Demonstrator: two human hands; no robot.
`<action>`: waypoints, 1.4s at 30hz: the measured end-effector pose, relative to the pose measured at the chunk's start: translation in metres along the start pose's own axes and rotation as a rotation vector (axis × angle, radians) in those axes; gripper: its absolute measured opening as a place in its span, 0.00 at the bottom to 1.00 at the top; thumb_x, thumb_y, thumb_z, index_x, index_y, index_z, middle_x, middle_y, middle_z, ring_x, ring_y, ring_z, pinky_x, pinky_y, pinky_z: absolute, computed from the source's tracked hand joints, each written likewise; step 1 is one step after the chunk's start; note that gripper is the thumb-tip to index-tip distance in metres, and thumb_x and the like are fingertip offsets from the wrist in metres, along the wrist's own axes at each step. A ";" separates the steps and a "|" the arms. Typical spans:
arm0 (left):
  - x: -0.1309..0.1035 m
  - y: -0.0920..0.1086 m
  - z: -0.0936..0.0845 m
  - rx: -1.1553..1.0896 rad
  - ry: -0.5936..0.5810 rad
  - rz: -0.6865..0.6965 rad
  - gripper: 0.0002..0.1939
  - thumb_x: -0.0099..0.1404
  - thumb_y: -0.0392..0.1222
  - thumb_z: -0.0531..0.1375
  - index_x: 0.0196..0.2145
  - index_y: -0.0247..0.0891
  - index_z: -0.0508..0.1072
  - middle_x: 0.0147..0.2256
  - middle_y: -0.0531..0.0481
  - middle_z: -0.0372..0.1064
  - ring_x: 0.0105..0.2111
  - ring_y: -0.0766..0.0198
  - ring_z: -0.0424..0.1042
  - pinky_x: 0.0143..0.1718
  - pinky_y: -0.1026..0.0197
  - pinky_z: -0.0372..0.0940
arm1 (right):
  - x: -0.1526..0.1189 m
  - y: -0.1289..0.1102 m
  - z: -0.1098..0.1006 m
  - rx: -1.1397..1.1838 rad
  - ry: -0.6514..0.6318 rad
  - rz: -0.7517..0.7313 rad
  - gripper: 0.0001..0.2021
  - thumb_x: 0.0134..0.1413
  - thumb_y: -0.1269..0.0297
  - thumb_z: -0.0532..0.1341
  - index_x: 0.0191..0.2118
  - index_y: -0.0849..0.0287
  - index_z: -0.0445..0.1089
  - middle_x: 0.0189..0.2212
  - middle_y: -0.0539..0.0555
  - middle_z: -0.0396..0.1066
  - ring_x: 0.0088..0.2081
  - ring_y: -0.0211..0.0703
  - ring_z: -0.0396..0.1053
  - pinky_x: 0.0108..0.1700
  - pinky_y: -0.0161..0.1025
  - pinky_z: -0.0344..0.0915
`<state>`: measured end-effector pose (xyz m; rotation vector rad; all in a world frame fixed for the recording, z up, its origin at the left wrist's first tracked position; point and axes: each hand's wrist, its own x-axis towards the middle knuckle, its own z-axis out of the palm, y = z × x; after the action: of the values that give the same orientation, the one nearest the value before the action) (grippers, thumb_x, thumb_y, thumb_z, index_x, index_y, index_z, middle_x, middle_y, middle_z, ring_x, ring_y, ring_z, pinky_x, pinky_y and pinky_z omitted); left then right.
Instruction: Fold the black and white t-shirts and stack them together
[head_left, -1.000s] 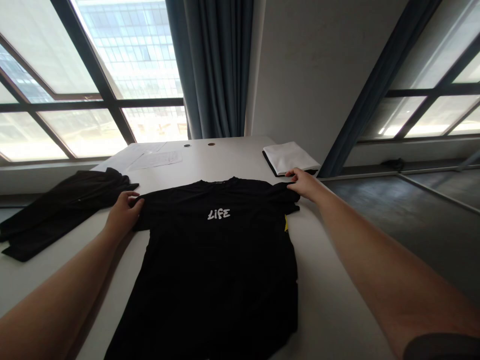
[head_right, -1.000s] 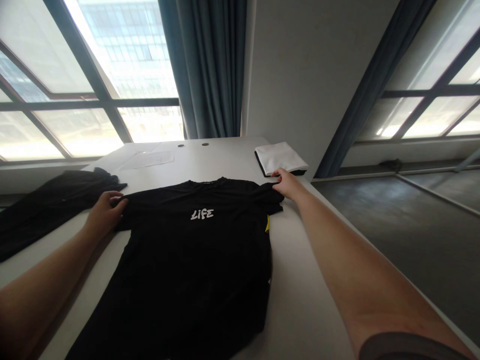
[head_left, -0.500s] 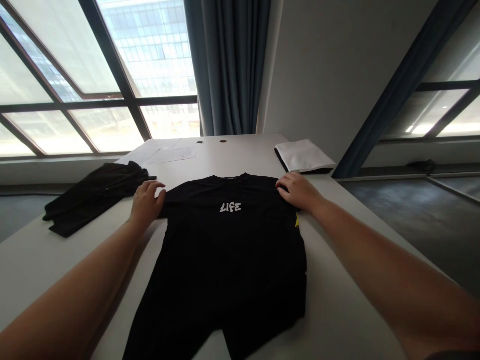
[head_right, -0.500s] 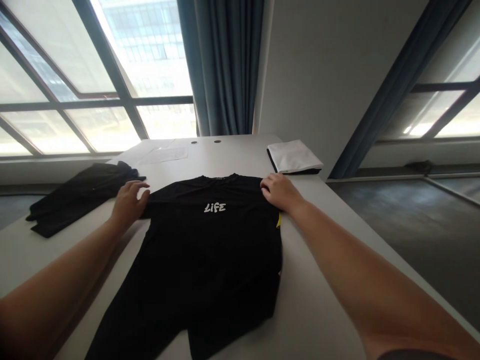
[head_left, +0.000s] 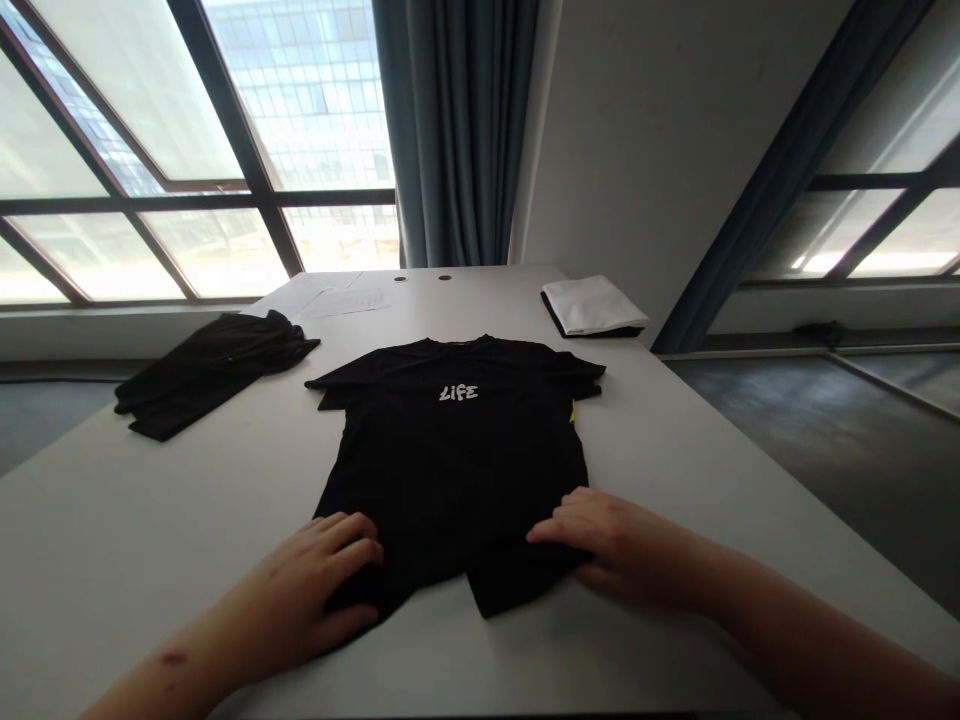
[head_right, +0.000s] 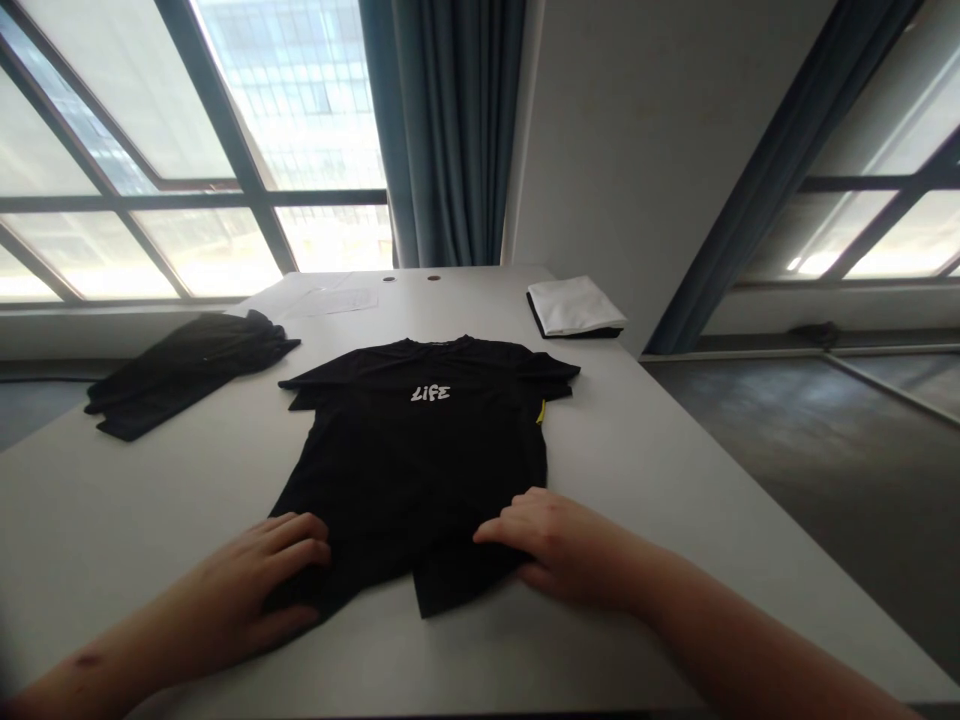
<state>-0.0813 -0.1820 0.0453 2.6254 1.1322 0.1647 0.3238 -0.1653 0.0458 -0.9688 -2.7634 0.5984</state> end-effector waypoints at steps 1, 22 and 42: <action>-0.007 -0.004 0.003 0.013 0.034 -0.048 0.06 0.69 0.41 0.60 0.43 0.45 0.75 0.45 0.49 0.74 0.42 0.57 0.75 0.46 0.57 0.68 | -0.004 0.000 -0.002 0.004 0.018 0.001 0.19 0.52 0.81 0.62 0.48 0.57 0.76 0.38 0.55 0.74 0.42 0.49 0.70 0.50 0.45 0.65; -0.028 -0.018 -0.018 -0.016 0.079 -0.137 0.20 0.75 0.57 0.55 0.58 0.52 0.76 0.64 0.50 0.70 0.60 0.53 0.73 0.61 0.54 0.69 | -0.033 0.019 -0.032 -0.061 0.088 0.291 0.21 0.65 0.59 0.59 0.60 0.53 0.77 0.62 0.60 0.71 0.62 0.57 0.70 0.65 0.53 0.65; 0.166 -0.158 -0.003 0.194 0.142 -0.436 0.33 0.77 0.56 0.47 0.72 0.41 0.61 0.75 0.42 0.49 0.74 0.44 0.46 0.72 0.41 0.45 | 0.092 0.195 -0.029 -0.365 0.338 0.745 0.28 0.72 0.54 0.52 0.71 0.57 0.64 0.73 0.65 0.53 0.72 0.64 0.52 0.70 0.64 0.49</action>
<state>-0.0781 0.0432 0.0006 2.4788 1.8184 0.1592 0.3700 0.0401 -0.0082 -1.9907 -2.1916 -0.0239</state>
